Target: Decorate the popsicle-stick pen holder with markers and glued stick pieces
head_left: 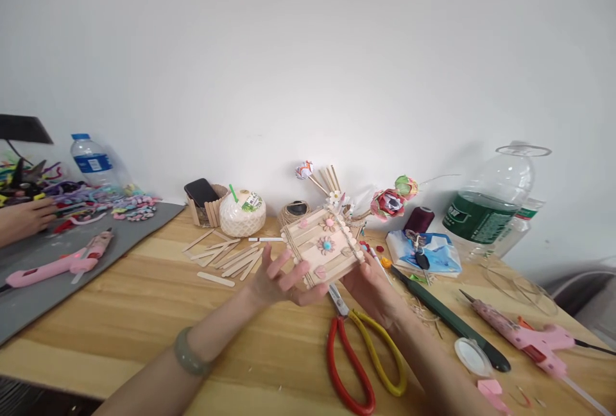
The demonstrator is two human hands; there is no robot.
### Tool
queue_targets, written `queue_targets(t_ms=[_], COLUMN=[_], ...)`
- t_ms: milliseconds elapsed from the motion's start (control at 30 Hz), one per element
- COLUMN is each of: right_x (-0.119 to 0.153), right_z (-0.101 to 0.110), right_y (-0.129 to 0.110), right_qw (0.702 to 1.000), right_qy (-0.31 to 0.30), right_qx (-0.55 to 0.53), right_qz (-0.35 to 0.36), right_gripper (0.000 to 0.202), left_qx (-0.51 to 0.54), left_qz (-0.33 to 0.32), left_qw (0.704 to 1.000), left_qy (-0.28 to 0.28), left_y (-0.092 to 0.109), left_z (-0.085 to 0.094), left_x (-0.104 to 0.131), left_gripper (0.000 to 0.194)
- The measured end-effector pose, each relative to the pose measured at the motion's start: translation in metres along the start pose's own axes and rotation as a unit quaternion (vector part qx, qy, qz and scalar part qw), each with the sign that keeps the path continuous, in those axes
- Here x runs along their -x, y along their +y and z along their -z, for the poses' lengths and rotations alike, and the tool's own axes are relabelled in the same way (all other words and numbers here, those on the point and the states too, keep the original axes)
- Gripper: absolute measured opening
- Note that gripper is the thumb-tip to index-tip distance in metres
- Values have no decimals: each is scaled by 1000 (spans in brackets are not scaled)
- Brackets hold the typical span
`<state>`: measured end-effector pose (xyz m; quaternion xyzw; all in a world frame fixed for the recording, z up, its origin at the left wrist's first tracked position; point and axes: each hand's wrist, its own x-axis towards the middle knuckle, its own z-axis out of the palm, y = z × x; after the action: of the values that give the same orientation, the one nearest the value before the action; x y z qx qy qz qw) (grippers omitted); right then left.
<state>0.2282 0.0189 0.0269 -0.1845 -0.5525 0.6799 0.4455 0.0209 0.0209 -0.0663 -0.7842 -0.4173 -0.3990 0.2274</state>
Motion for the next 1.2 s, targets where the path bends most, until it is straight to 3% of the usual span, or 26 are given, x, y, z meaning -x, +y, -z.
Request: queue_targets(t_ms=[233, 367, 533, 700, 967, 1200], right_x=[2, 1, 1, 1, 2, 1], right_z=[6, 10, 14, 18, 17, 18], right_y=[3, 6, 9, 9, 5, 8], right_qw=[997, 996, 994, 996, 998, 997], right_qy=[-12, -18, -36, -15, -7, 18], right_qx=[-82, -88, -104, -93, -56, -73], right_qz=[5, 4, -13, -11, 0, 0], right_gripper=[65, 64, 61, 59, 64, 50], left_qx=[-89, -133, -154, -167, -176, -170], left_qz=[-133, -176, -193, -198, -170, -167], left_qw=[972, 946, 936, 931, 934, 936], left_qy=[173, 237, 253, 257, 260, 261], left_y=[11, 23, 30, 34, 39, 40], left_z=[11, 23, 29, 28, 25, 26], left_x=[-7, -22, -31, -30, -31, -38], left_gripper=[63, 61, 52, 52, 49, 47])
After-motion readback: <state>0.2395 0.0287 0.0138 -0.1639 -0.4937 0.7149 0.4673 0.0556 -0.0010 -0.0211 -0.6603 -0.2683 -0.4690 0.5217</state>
